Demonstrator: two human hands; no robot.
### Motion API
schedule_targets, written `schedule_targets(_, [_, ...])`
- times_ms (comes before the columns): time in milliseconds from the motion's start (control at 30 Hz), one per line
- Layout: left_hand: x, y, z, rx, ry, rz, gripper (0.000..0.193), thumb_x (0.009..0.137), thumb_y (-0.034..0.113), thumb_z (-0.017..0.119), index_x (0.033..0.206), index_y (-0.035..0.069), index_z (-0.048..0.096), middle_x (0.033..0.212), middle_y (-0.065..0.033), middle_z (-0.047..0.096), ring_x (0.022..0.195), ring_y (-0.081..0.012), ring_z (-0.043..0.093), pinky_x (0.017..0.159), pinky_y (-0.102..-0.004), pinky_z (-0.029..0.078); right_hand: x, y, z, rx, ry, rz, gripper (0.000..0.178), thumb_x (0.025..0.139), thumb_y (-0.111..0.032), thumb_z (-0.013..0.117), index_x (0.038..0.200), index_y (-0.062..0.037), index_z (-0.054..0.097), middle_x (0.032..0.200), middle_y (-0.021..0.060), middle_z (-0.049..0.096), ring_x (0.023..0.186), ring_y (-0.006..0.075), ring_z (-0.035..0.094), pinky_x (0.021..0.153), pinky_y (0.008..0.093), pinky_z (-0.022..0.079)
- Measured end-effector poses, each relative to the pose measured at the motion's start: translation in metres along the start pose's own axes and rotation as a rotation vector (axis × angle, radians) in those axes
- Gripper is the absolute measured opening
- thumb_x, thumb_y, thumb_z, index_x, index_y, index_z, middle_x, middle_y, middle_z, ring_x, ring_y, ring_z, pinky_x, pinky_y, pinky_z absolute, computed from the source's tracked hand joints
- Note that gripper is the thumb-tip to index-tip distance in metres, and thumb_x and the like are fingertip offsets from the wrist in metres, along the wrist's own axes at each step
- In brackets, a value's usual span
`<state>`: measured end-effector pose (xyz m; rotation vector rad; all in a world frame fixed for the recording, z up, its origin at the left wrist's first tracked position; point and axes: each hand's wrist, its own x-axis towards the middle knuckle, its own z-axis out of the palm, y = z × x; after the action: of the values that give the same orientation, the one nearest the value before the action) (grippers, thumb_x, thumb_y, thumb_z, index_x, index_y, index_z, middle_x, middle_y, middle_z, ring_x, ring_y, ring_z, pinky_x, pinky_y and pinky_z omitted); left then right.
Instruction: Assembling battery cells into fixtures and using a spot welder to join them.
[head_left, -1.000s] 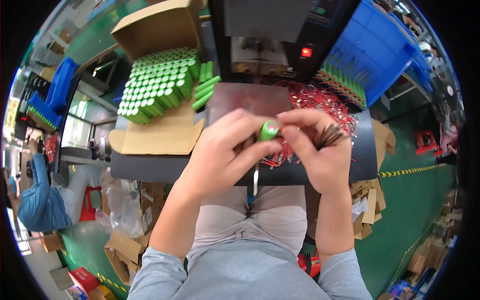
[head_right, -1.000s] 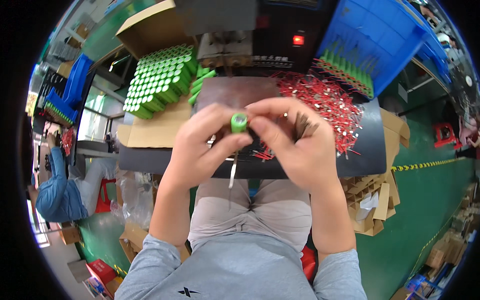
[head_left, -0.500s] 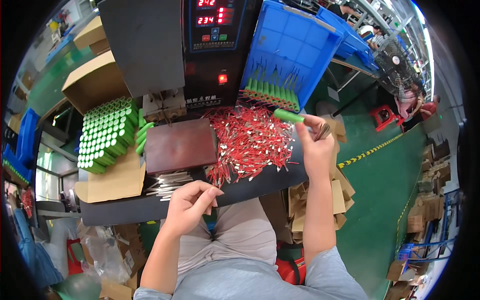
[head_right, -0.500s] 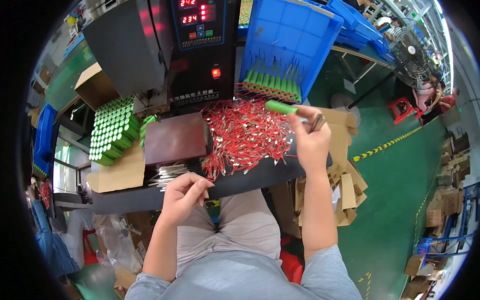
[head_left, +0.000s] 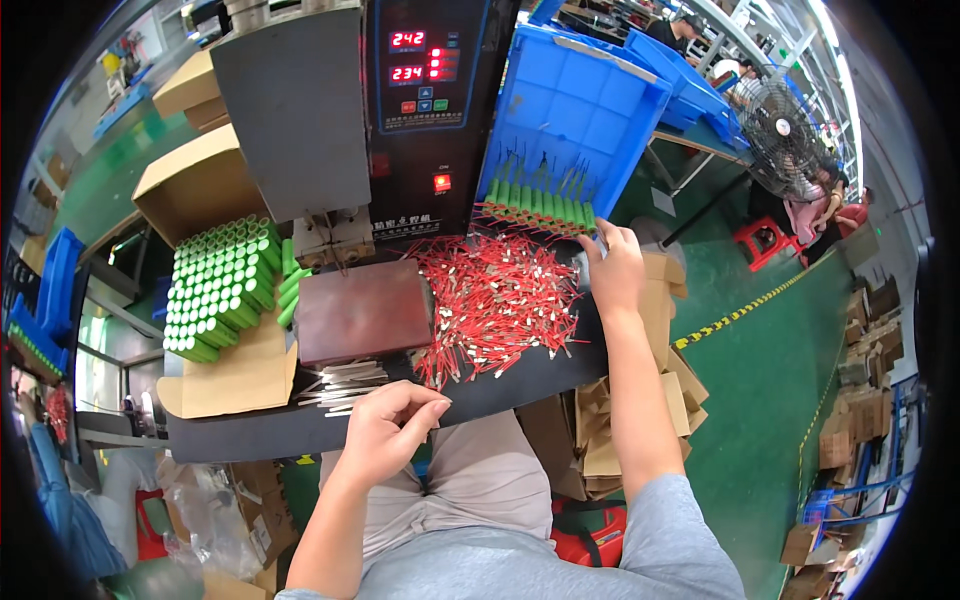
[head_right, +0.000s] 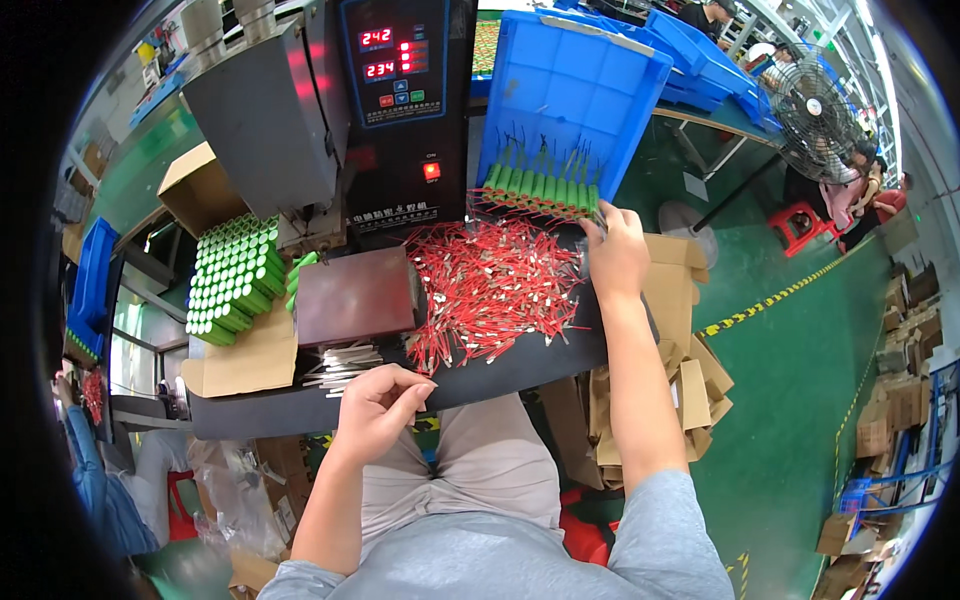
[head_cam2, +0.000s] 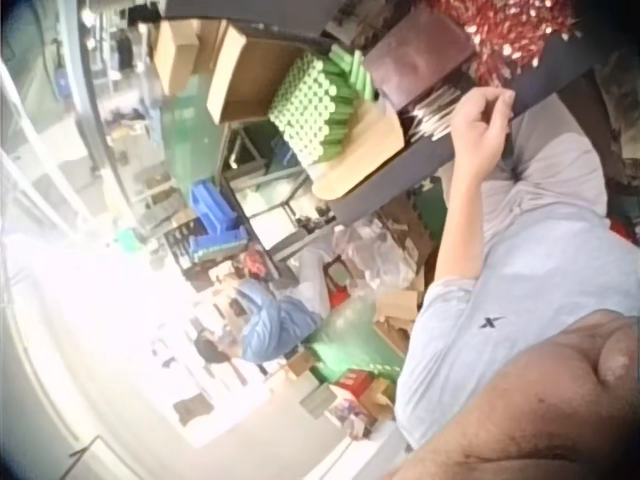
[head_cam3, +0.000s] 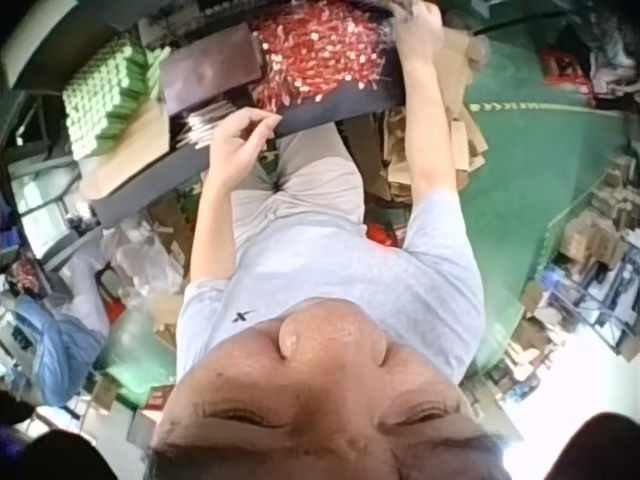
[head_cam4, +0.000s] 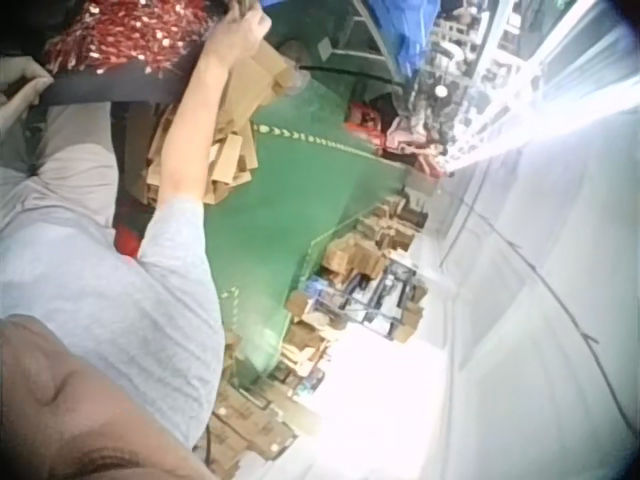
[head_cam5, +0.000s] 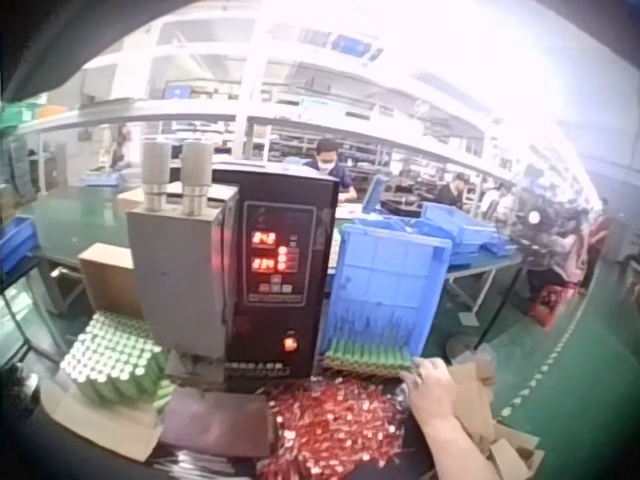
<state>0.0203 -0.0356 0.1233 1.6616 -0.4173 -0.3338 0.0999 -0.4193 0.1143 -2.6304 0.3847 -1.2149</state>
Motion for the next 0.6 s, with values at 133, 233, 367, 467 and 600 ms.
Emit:
schedule_targets(133, [-0.003, 0.002, -0.002, 0.006, 0.037, 0.000, 0.007, 0.098, 0.005, 0.073, 0.096, 0.000, 0.078, 0.087, -0.0039, 0.071, 0.067, -0.0063, 0.062, 0.058, -0.0225, 0.048, -0.019, -0.056, -0.027, 0.308, 0.024, 0.003, 0.018, 0.096, -0.014, 0.077, 0.108, -0.0012, 0.075, 0.099, 0.0138, 0.071, 0.090, 0.0306, 0.073, 0.076, 0.0410, 0.058])
schedule_targets(233, [-0.014, 0.004, -0.006, -0.195, -0.018, -0.007, 0.004, 0.096, 0.001, 0.074, 0.093, -0.001, 0.076, 0.089, -0.0075, 0.072, 0.074, -0.0097, 0.064, 0.064, -0.0254, 0.050, -0.057, -0.104, -0.038, 0.680, -0.192, 0.234, 0.015, 0.103, -0.013, 0.070, 0.104, 0.0005, 0.075, 0.085, 0.0026, 0.068, 0.074, 0.0103, 0.060, 0.064, 0.0260, 0.045])
schedule_targets(367, [-0.026, 0.053, 0.005, -0.906, -0.446, 0.190, 0.016, 0.089, 0.012, 0.084, 0.084, 0.001, 0.074, 0.081, -0.0098, 0.072, 0.073, -0.0240, 0.064, 0.067, -0.0373, 0.049, -0.097, -0.173, -0.061, 1.108, -0.355, 0.391, 0.021, 0.107, -0.017, 0.065, 0.100, -0.0007, 0.076, 0.072, -0.0026, 0.062, 0.061, 0.0010, 0.045, 0.054, 0.0194, 0.029])
schedule_targets(467, [-0.023, 0.068, 0.023, -1.241, -1.008, 0.411, 0.027, 0.090, 0.023, 0.085, 0.091, 0.000, 0.070, 0.088, -0.0098, 0.066, 0.079, -0.0266, 0.062, 0.072, -0.0365, 0.050, -0.121, -0.188, -0.052, 1.142, -0.391, 0.350, 0.025, 0.111, -0.018, 0.059, 0.099, -0.0008, 0.073, 0.070, -0.0014, 0.060, 0.060, 0.0023, 0.045, 0.054, 0.0193, 0.029])
schedule_targets(600, [-0.037, 0.093, 0.042, -1.468, -1.179, 0.538, 0.039, 0.090, 0.030, 0.087, 0.096, -0.003, 0.067, 0.093, -0.0131, 0.064, 0.077, -0.0273, 0.059, 0.070, -0.0378, 0.047, -0.145, -0.175, -0.035, 1.135, -0.441, 0.455, 0.020, 0.110, -0.016, 0.061, 0.099, -0.0024, 0.072, 0.074, -0.0036, 0.059, 0.061, 0.0008, 0.044, 0.054, 0.0176, 0.028])
